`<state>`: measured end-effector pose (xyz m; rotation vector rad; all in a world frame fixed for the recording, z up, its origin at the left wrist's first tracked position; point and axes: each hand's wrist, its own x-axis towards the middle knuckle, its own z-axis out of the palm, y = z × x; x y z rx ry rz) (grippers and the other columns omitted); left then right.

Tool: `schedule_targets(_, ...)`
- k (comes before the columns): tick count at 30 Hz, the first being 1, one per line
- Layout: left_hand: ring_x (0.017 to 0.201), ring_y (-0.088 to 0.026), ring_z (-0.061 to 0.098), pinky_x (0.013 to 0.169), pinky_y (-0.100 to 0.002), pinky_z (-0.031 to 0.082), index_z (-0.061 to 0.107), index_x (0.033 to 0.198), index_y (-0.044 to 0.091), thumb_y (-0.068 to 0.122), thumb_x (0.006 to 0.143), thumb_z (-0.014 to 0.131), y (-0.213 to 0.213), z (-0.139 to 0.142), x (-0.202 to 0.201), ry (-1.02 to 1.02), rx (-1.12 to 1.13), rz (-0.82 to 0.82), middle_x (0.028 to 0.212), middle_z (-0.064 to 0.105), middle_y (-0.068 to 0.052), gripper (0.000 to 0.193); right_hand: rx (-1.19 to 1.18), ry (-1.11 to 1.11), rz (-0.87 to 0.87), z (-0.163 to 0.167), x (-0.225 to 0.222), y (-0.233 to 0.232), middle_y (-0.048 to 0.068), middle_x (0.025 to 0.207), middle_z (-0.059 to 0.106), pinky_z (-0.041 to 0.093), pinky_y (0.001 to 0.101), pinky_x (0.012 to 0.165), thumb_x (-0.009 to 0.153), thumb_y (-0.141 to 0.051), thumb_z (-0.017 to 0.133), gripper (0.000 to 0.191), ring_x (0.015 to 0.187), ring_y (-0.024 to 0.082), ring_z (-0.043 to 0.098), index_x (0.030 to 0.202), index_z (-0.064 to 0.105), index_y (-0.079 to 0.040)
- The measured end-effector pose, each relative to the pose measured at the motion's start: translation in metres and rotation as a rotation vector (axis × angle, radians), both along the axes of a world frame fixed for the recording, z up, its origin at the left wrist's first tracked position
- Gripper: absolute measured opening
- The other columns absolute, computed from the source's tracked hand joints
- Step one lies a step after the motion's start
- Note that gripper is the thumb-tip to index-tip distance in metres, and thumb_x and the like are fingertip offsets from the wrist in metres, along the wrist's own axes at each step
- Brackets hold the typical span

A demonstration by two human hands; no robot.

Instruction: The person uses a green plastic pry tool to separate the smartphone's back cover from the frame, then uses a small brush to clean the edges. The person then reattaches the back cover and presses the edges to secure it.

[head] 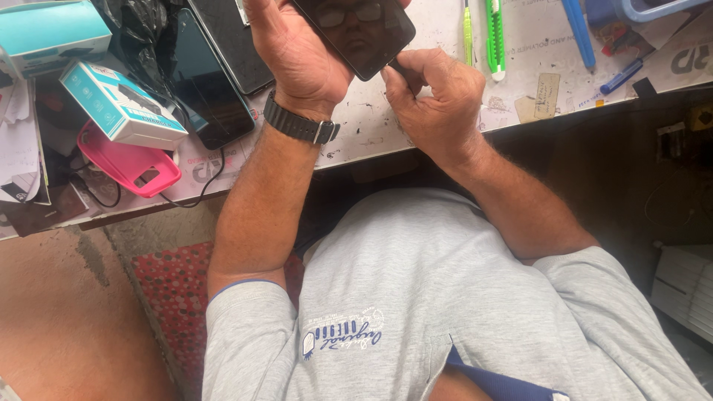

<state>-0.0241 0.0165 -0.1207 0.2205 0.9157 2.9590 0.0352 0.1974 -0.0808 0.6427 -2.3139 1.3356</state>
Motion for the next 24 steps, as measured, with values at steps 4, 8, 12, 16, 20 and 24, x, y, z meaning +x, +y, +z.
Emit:
schedule_targets(4, 0.103, -0.039, 0.074, 0.091, -0.058, 0.065, 0.050, 0.134, -0.002, 0.073, 0.093, 0.051, 0.0006, 0.0008, 0.0004, 0.002, -0.008, 0.003, 0.118, 0.067, -0.023, 0.085, -0.011, -0.011, 0.009, 0.0003, 0.0002, 0.0001, 0.009, 0.082, 0.072, 0.060, 0.0251, 0.063, 0.100, 0.002, 0.079, 0.014, 0.075, 0.015, 0.075, 0.103, 0.065, 0.000)
schedule_targets(8, 0.102, -0.040, 0.074, 0.092, -0.059, 0.065, 0.050, 0.134, -0.002, 0.073, 0.094, 0.051, 0.0003, 0.0026, 0.0007, -0.003, 0.001, 0.000, 0.119, 0.066, -0.024, 0.085, -0.005, -0.011, 0.000, 0.0006, 0.0002, -0.0005, 0.009, 0.081, 0.072, 0.059, 0.0255, 0.063, 0.100, 0.002, 0.079, 0.014, 0.074, 0.015, 0.075, 0.102, 0.065, 0.000)
schedule_targets(12, 0.103, -0.040, 0.074, 0.092, -0.060, 0.065, 0.051, 0.134, -0.001, 0.073, 0.092, 0.051, -0.0006, 0.0044, 0.0006, -0.002, 0.026, -0.032, 0.119, 0.066, -0.023, 0.085, 0.002, -0.003, -0.002, 0.0008, 0.0002, -0.0004, 0.009, 0.081, 0.072, 0.059, 0.0254, 0.063, 0.100, 0.002, 0.079, 0.015, 0.075, 0.015, 0.075, 0.102, 0.065, 0.000)
schedule_targets(16, 0.103, -0.039, 0.074, 0.092, -0.059, 0.065, 0.050, 0.133, -0.001, 0.073, 0.092, 0.051, -0.0008, 0.0031, 0.0000, -0.003, 0.045, -0.057, 0.118, 0.066, -0.022, 0.085, -0.004, -0.016, 0.002, 0.0011, 0.0004, 0.0002, 0.009, 0.082, 0.072, 0.059, 0.0250, 0.064, 0.100, 0.002, 0.079, 0.015, 0.075, 0.015, 0.075, 0.103, 0.065, -0.001)
schedule_targets(20, 0.103, -0.037, 0.074, 0.091, -0.054, 0.065, 0.051, 0.133, -0.003, 0.074, 0.094, 0.049, -0.0012, -0.0013, 0.0000, -0.030, -0.021, 0.017, 0.111, 0.066, -0.024, 0.087, 0.011, 0.002, -0.010, 0.0015, 0.0005, 0.0003, 0.009, 0.081, 0.072, 0.058, 0.0255, 0.062, 0.100, 0.002, 0.079, 0.015, 0.073, 0.015, 0.074, 0.102, 0.064, -0.001)
schedule_targets(24, 0.108, -0.036, 0.074, 0.092, -0.053, 0.063, 0.051, 0.132, -0.003, 0.072, 0.094, 0.046, -0.0026, -0.0027, 0.0000, -0.100, -0.030, 0.096, 0.115, 0.067, -0.023, 0.084, 0.020, 0.026, -0.018, 0.0018, 0.0009, -0.0003, 0.008, 0.080, 0.072, 0.056, 0.0260, 0.061, 0.100, 0.001, 0.079, 0.015, 0.073, 0.015, 0.074, 0.102, 0.064, -0.001)
